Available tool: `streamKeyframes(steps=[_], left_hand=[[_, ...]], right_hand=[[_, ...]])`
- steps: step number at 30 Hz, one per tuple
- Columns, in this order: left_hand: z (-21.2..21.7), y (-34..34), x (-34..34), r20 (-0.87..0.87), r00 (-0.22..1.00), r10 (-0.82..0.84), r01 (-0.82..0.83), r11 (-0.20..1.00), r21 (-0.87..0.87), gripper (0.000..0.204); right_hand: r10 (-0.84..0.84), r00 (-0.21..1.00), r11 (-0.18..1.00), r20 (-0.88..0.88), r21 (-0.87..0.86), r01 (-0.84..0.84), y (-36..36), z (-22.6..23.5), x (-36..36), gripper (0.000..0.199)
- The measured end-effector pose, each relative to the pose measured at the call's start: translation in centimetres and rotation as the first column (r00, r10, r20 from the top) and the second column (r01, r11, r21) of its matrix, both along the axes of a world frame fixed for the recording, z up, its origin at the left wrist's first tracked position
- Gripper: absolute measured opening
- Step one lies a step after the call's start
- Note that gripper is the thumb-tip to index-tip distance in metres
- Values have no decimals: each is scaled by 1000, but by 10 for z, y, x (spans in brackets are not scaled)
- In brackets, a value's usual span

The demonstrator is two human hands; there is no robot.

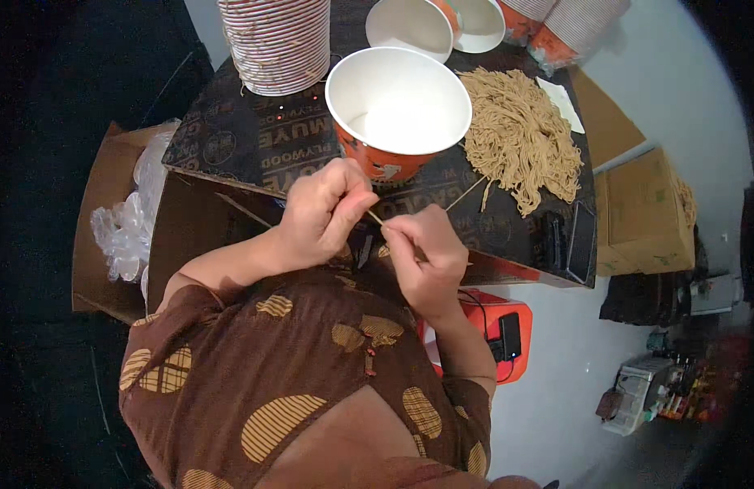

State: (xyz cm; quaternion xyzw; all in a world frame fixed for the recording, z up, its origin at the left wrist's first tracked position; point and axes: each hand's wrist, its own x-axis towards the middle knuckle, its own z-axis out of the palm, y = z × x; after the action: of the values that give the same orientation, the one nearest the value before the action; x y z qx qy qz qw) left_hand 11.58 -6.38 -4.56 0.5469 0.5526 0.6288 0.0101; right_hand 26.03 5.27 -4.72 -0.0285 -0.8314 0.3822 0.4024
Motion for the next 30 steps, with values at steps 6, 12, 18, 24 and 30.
streamKeyframes(steps=[6,12,18,24,30], left_hand=[[54,-9,-67,-534,832,150,-164,986,21,13],[51,7,-101,-796,603,46,-287,944,-162,36],[38,27,-56,-651,758,37,-146,983,-114,14],[35,37,-39,-644,762,62,-154,984,-88,20],[35,39,-34,-633,769,89,-167,984,-64,21]], right_hand=[[-90,996,994,15,-54,90,-5,-6,11,10],[-203,979,956,17,-214,202,0,-7,11,10],[-309,944,944,-110,81,319,15,-3,6,10],[-391,914,915,-114,61,399,18,-6,6,17],[-342,930,937,-135,29,349,21,-11,1,17]])
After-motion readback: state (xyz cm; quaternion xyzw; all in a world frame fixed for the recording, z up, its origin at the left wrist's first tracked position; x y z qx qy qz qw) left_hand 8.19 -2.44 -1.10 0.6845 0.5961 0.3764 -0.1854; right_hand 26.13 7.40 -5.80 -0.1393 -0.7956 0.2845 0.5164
